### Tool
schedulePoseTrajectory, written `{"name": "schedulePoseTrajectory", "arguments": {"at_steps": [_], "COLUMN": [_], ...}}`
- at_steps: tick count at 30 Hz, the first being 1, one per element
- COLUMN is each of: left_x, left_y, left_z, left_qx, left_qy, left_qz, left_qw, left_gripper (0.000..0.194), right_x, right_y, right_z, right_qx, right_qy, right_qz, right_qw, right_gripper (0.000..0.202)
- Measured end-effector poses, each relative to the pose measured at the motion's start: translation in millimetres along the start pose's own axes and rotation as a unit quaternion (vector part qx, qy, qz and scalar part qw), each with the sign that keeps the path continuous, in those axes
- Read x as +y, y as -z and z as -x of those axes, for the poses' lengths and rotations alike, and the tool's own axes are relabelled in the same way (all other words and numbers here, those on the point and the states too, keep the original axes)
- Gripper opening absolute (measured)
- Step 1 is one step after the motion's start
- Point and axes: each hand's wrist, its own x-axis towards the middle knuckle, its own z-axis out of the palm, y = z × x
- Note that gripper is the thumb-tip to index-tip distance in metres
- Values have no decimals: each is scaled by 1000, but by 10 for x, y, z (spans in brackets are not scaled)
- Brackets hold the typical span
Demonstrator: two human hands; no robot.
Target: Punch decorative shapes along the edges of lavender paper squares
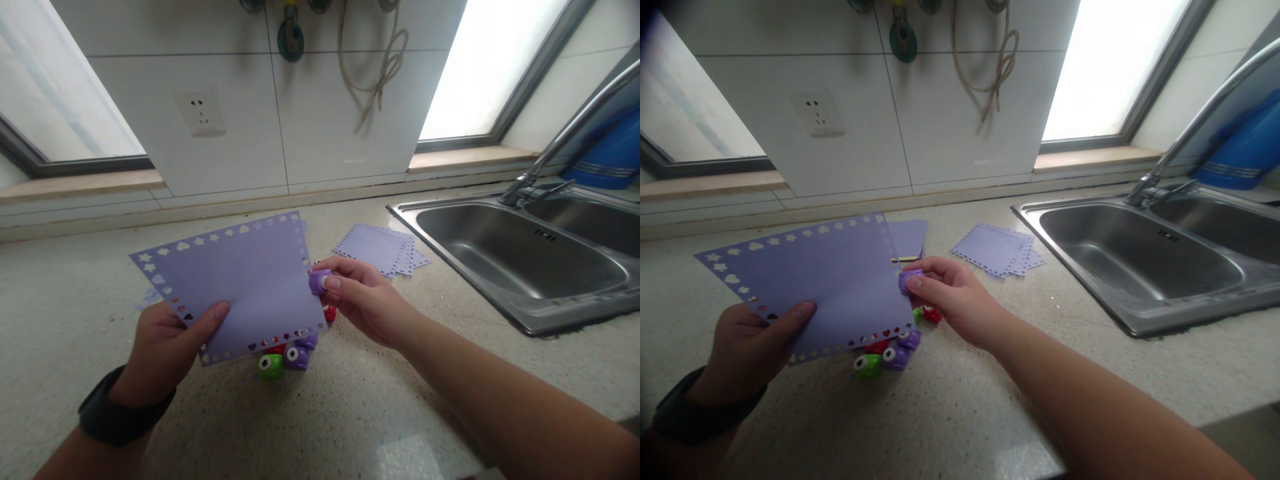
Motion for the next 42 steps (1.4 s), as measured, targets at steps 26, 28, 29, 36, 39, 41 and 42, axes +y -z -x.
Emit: {"name": "schedulePoseTrajectory", "arguments": {"at_steps": [26, 28, 29, 36, 39, 41, 42], "left_x": [41, 28, 23, 51, 64, 69, 72], "left_y": [7, 8, 9, 16, 12, 11, 11], "left_z": [3, 7, 9, 5, 2, -1, -2], "left_qx": [-5, -5, -5, -5, -8, -11, -13], "left_qy": [-6, -3, -4, -18, -28, -33, -33], "left_qz": [-24, -23, -23, -29, -35, -43, -49], "left_qw": [1000, 1000, 1000, 999, 999, 998, 998], "left_gripper": [8, 8, 8, 6, 6, 7, 8], "right_x": [9, 10, 10, 23, 31, 37, 40], "right_y": [-10, -4, -1, 11, 14, 18, 20], "right_z": [0, 0, 0, -2, -2, -3, -5], "right_qx": [13, 15, 14, 5, 1, -1, -2], "right_qy": [7, 7, 7, 6, 4, 3, 2], "right_qz": [9, 13, 14, 17, 19, 20, 21], "right_qw": [1000, 1000, 1000, 1000, 1000, 1000, 1000], "right_gripper": [33, 34, 34, 33, 33, 33, 33]}}
